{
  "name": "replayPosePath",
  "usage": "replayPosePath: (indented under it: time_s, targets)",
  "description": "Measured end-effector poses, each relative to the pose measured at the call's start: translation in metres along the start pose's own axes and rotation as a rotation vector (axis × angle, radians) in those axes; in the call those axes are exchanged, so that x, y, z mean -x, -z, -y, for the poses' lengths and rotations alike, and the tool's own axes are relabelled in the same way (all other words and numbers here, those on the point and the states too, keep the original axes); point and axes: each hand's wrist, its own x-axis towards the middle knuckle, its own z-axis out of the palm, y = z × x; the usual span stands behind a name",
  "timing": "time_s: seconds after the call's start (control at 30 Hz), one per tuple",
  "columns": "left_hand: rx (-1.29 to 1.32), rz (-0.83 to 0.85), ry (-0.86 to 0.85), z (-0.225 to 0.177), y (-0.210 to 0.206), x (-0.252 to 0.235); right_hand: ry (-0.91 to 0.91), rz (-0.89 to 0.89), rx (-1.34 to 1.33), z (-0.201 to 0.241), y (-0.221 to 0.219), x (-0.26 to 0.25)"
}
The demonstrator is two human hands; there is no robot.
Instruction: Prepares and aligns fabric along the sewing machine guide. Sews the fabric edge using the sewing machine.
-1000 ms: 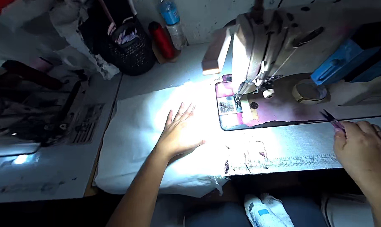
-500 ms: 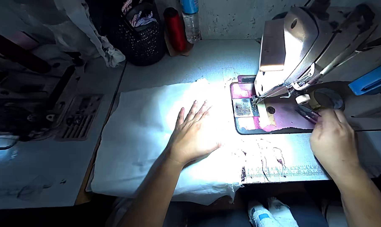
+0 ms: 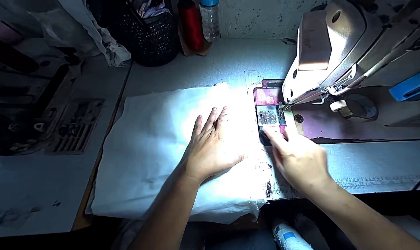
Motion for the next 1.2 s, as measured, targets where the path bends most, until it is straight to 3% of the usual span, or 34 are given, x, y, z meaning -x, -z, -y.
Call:
replayPosePath:
  time_s: [0.3, 0.47, 0.53, 0.77, 0.93, 1.07, 1.2]
  targets:
    - [0.011, 0.005, -0.006, 0.001, 0.001, 0.0, -0.053, 0.26, 0.039, 0.022, -0.007, -0.036]
    - [0.021, -0.023, -0.021, 0.001, -0.001, 0.0, -0.021, 0.093, -0.084, 0.008, -0.008, -0.028]
    - [0.019, -0.014, -0.02, 0.001, 0.0, 0.0, -0.06, -0.005, -0.136, -0.01, 0.001, -0.018]
    - [-0.003, 0.094, -0.007, -0.015, 0.001, 0.01, -0.517, 0.014, -0.005, -0.13, 0.024, 0.035]
    - [-0.013, 0.115, 0.031, -0.039, -0.006, 0.028, -0.495, -0.041, 0.009, -0.187, 0.014, 0.052]
    - [-0.004, 0.14, 0.053, -0.061, -0.008, 0.044, -0.475, -0.115, -0.059, -0.152, 0.023, 0.049]
    - [-0.018, 0.109, 0.021, -0.077, -0.01, 0.056, -0.125, -0.116, -0.5, -0.044, 0.013, 0.065]
